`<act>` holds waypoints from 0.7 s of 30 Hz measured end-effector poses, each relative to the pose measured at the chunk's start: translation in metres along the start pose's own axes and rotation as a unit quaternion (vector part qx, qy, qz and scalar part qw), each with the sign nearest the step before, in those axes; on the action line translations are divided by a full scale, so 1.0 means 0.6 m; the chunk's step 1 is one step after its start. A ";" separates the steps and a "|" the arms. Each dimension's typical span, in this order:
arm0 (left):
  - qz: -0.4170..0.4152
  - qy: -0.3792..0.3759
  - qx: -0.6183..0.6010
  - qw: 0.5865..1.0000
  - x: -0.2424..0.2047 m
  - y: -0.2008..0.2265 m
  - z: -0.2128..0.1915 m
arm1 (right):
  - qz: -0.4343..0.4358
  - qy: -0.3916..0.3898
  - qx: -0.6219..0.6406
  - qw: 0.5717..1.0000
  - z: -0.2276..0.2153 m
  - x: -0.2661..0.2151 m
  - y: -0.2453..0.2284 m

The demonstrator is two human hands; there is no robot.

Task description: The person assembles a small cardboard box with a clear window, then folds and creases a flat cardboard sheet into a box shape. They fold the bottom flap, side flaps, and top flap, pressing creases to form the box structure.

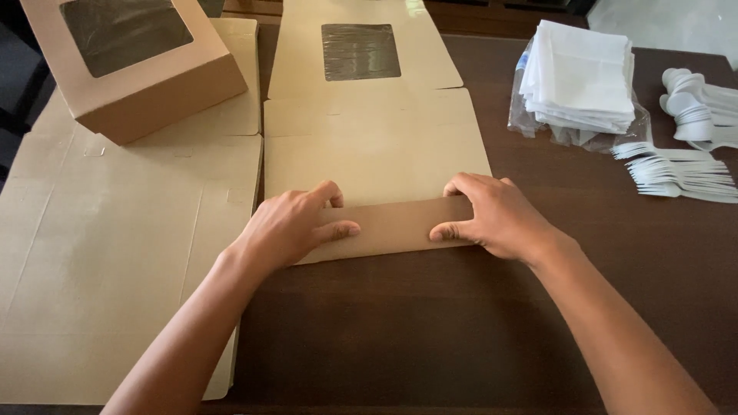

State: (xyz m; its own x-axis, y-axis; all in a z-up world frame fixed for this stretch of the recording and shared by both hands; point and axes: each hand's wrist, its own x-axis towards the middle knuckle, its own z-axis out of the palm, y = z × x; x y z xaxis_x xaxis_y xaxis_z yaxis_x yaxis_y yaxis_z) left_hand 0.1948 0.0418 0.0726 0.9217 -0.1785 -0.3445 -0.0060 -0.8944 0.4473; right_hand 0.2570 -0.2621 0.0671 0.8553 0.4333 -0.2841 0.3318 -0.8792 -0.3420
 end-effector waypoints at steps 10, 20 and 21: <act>0.115 0.144 0.081 0.980 0.009 -0.039 0.066 | -0.109 0.177 0.045 0.977 0.060 -0.010 0.035; 0.288 0.273 0.218 0.891 -0.021 0.034 0.143 | -0.070 0.180 0.074 0.978 0.071 -0.013 0.034; 0.288 0.273 0.218 0.892 -0.029 0.045 0.147 | -0.070 0.179 0.074 0.979 0.071 -0.014 0.033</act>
State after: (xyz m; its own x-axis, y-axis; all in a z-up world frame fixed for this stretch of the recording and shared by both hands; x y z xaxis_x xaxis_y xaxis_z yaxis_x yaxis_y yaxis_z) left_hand 0.1443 -0.0158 0.0180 0.7678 -0.5397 0.3451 -0.5798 -0.8146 0.0160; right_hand 0.2394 -0.2745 0.0244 0.8992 0.4265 0.0979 0.4168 -0.7665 -0.4886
